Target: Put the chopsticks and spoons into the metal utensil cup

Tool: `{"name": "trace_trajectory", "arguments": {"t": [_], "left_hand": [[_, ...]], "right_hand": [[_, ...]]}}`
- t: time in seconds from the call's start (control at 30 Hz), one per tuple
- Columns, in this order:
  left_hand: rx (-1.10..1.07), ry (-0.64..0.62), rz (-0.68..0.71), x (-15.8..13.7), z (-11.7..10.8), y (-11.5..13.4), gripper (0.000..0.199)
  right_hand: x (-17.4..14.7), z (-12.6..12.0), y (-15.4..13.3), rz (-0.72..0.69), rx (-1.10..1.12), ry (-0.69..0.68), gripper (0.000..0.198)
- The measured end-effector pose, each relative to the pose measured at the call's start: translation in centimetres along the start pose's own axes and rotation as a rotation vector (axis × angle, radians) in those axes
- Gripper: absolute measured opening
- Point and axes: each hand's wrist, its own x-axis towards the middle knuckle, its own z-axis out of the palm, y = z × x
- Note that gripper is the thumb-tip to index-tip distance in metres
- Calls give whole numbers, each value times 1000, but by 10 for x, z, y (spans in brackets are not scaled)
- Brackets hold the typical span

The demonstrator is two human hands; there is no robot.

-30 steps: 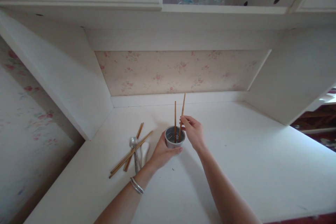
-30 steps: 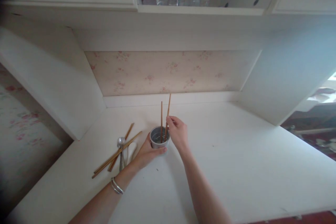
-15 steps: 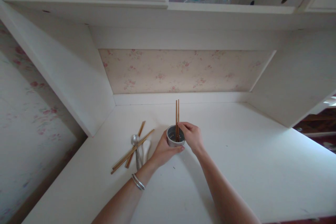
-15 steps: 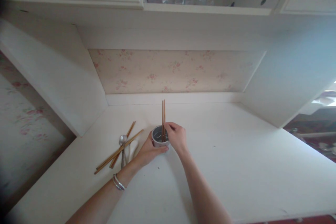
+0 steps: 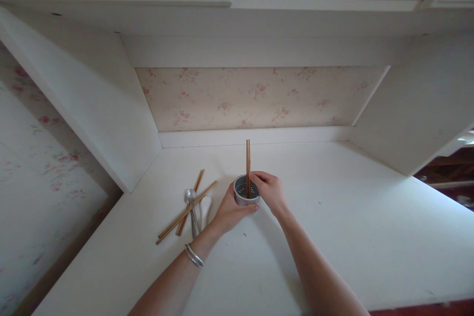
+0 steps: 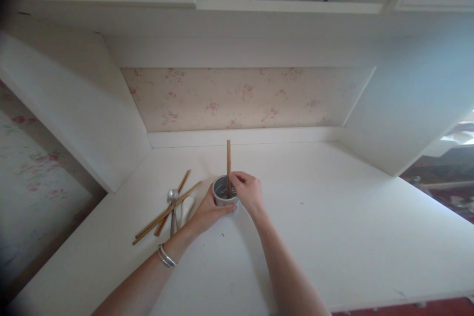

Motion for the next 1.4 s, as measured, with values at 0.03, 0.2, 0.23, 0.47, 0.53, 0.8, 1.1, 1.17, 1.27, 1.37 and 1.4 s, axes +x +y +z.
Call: {"name": "trace_trajectory", "arguments": {"t": [0.03,0.2,0.23,0.47,0.53,0.8,1.1,1.17,1.27,1.37,1.4], "left_hand": [[6,4,0,0,0,0,74],[13,-14,-17,-1,0,3,73],[13,-14,-14,-1,0,5,72],[77,-69,48,-5,6,21,59],[137,-81,68,-6,5,25,55],[675,33,147,-21,-42,51,43],[1313,36,-224,-64,-144,80,26],[1370,4,-293,-71,-155,76,27],[1397,-48,-343,-75,-158,68,28],[1418,-49,-374,-72,-155,62,28],[1414,-44,-392,-70,-155,61,28]], "right_hand": [[0,0,2,9,24,-6,29],[-1,2,7,53,167,-28,39],[-3,1,6,45,193,-49,41],[-26,0,3,-13,292,-231,76],[-28,0,6,2,279,-240,82],[-28,-1,7,-20,292,-230,66],[-29,0,7,8,288,-226,65],[-29,1,7,13,313,-227,64],[-30,2,6,15,325,-213,63],[-31,2,6,20,324,-200,63],[-31,2,5,19,323,-197,63]]}}
